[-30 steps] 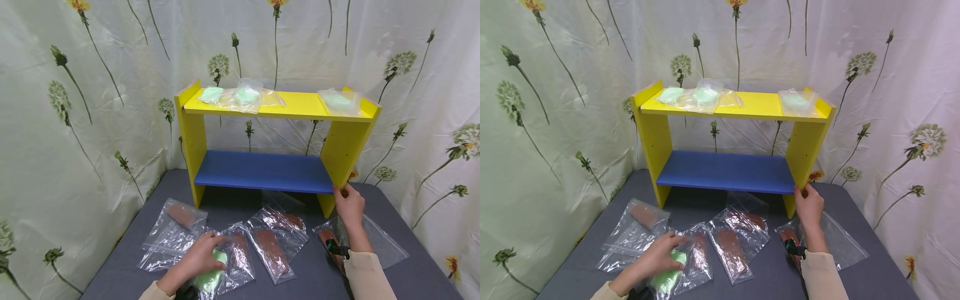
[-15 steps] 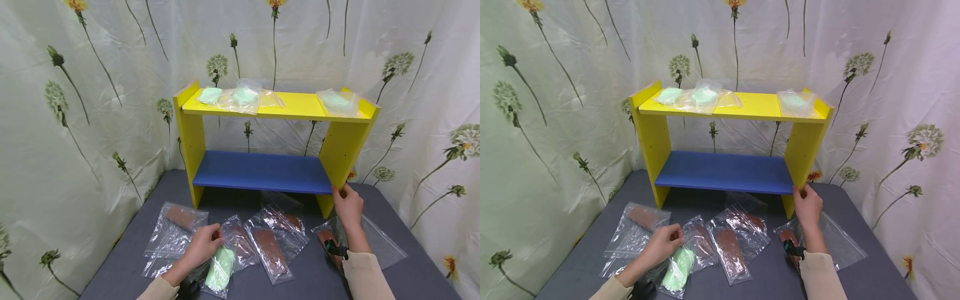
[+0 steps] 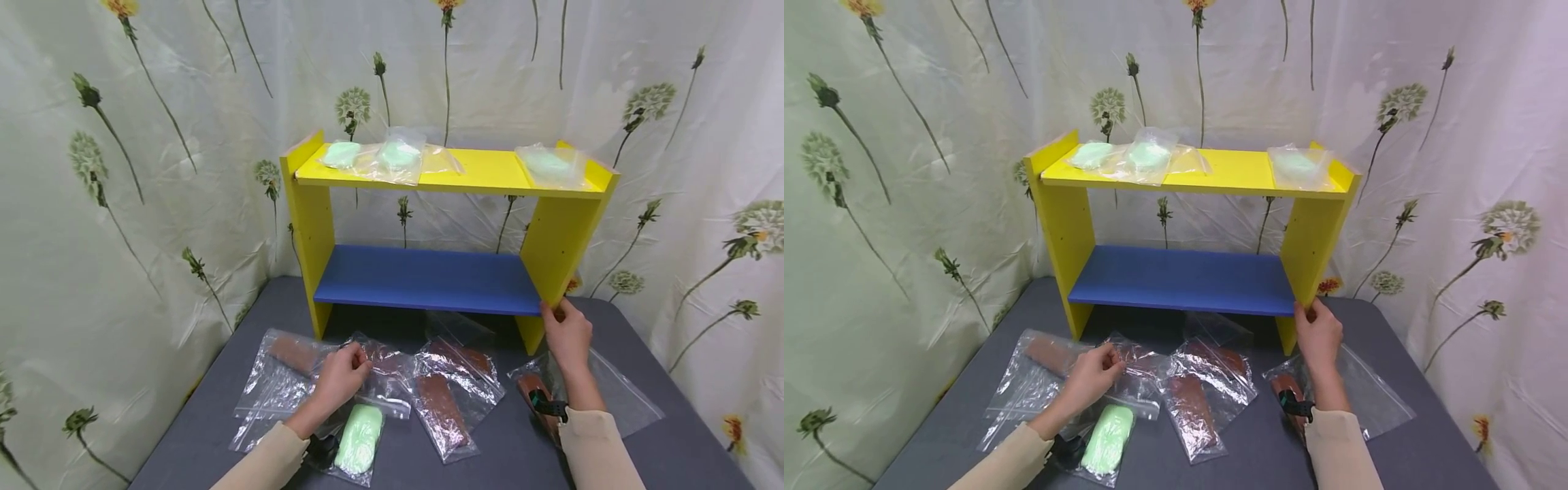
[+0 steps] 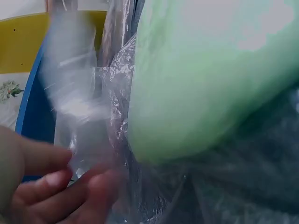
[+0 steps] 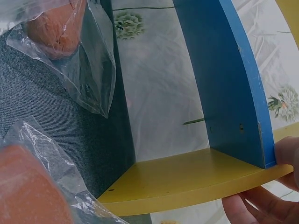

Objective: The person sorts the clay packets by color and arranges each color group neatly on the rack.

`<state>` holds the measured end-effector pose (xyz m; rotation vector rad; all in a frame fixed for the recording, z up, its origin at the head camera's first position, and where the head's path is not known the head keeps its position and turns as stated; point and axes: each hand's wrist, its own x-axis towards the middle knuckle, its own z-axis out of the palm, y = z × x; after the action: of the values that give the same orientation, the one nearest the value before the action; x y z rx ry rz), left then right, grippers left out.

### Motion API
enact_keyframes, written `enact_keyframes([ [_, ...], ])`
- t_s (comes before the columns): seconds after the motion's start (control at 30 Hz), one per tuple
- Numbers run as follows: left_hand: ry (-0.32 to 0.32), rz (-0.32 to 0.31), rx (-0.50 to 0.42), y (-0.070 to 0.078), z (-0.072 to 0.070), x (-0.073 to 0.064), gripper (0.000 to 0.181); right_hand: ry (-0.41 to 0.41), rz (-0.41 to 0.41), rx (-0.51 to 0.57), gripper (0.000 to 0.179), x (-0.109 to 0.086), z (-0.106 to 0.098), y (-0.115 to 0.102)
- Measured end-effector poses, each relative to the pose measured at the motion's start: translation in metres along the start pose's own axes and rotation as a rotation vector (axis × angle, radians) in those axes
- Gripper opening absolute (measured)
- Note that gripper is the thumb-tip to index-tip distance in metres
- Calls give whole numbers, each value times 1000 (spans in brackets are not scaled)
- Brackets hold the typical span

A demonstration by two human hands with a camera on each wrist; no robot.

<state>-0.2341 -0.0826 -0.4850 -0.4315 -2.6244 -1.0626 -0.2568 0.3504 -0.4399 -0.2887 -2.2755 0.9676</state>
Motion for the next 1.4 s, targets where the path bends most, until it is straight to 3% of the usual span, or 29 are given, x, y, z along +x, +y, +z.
enact_keyframes([
  [0.13, -156, 52, -33, -5, -2, -2, 15, 3, -9, 6, 39, 0, 1, -2],
  [0.2, -235, 107, -66, -9, -6, -4, 9, 10, -19, 8, 39, 0, 1, -3],
  [0.3, -352, 188, -135, -13, -17, -7, 29, 7, -15, 10, 39, 1, 1, -3],
  [0.43, -478, 320, -128, -16, -32, -13, 51, 5, -4, 11, 40, 1, 0, -1],
  [0.53, -584, 401, -127, -13, -41, -17, 58, 13, -5, 5, 39, 1, -2, 1],
  [0.63, -714, 441, -179, -8, -46, -22, 59, 16, -9, 2, 39, 0, -2, 3],
  [0.7, -771, 484, -166, -5, -48, -25, 60, 12, -8, 5, 40, -1, -3, 3],
  [0.87, -780, 570, -2, -2, -46, -31, 68, -2, -7, 14, 41, -2, -2, 5],
  [1.13, -848, 519, 163, 0, -46, -34, 104, 0, -38, 19, 37, -4, -2, 1],
  [1.27, -840, 567, 209, 1, -43, -32, 100, -9, -34, 23, 37, -4, -2, 0],
  [1.4, -797, 646, 247, -1, -38, -26, 80, -1, -30, 18, 36, -3, -1, 0],
])
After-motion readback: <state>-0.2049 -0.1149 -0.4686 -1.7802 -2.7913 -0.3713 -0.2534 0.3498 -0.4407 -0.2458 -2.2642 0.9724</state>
